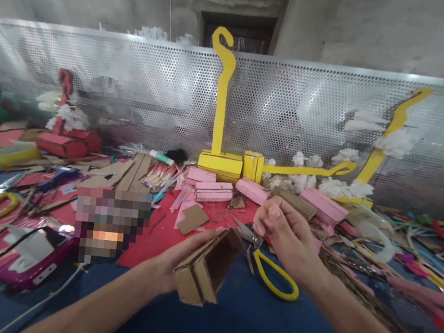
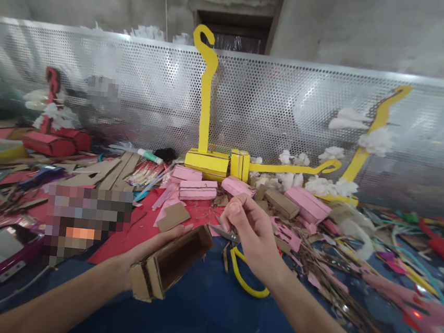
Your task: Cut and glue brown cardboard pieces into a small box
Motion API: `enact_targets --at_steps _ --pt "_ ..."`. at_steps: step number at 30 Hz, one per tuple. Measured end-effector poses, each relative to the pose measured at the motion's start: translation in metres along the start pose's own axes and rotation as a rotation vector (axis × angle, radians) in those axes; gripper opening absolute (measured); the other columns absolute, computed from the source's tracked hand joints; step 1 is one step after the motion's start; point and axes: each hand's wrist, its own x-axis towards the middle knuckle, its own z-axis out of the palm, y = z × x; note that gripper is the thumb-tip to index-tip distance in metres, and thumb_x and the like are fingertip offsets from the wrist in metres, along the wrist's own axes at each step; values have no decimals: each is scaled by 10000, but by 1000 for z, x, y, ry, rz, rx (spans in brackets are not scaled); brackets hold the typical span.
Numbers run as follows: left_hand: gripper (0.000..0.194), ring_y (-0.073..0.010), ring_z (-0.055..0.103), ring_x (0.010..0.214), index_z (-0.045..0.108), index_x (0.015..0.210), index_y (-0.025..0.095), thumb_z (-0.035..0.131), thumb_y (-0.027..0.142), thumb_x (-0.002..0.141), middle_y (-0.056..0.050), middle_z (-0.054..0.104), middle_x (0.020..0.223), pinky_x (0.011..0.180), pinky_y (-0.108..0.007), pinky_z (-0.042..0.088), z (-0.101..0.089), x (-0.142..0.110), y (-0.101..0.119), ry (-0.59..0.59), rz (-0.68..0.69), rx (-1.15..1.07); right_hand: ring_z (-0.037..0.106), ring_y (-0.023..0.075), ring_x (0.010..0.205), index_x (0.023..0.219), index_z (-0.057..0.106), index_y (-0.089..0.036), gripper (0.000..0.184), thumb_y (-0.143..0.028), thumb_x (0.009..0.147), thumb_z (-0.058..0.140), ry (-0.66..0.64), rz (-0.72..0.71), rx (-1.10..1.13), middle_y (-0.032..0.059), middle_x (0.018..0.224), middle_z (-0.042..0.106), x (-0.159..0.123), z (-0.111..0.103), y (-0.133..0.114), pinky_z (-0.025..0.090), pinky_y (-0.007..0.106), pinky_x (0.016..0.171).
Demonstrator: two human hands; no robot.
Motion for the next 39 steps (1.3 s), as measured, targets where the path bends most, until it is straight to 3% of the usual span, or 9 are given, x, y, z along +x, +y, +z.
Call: enact_targets --at_steps 4,9,21,39 --pt "456 -176 718 591 734 976 42 673 485 888 -99 783 773 571 -259 537 1 1 0 14 10 6 427 130 681 788 447 -218 305 -366 1053 479 9 9 101 -32 758 375 2 1 3 327 305 640" --pt "473 -177 709 578 735 951 44 655 507 893 -101 773 746 570 -264 533 2 0 -1 59 11 24 417 122 674 877 494 -219 227 -378 1034 527 0 50 11 -25 781 428 2 -1 5 302 299 641" --pt "478 -180 712 602 731 970 58 741 513 822 -97 779 783 585 -263 535 -2 2 -2 45 20 33 418 131 676 874 479 -226 222 -370 1007 585 -8 46 19 -28 744 461 2 -5 5 301 305 647" --pt "465 -179 715 618 731 999 44 710 487 856 -100 781 794 591 -263 536 -4 2 -1 18 19 10 436 141 674 842 465 -240 242 -369 997 599 6 8 15 -36 731 460 1 -3 5 321 303 643"
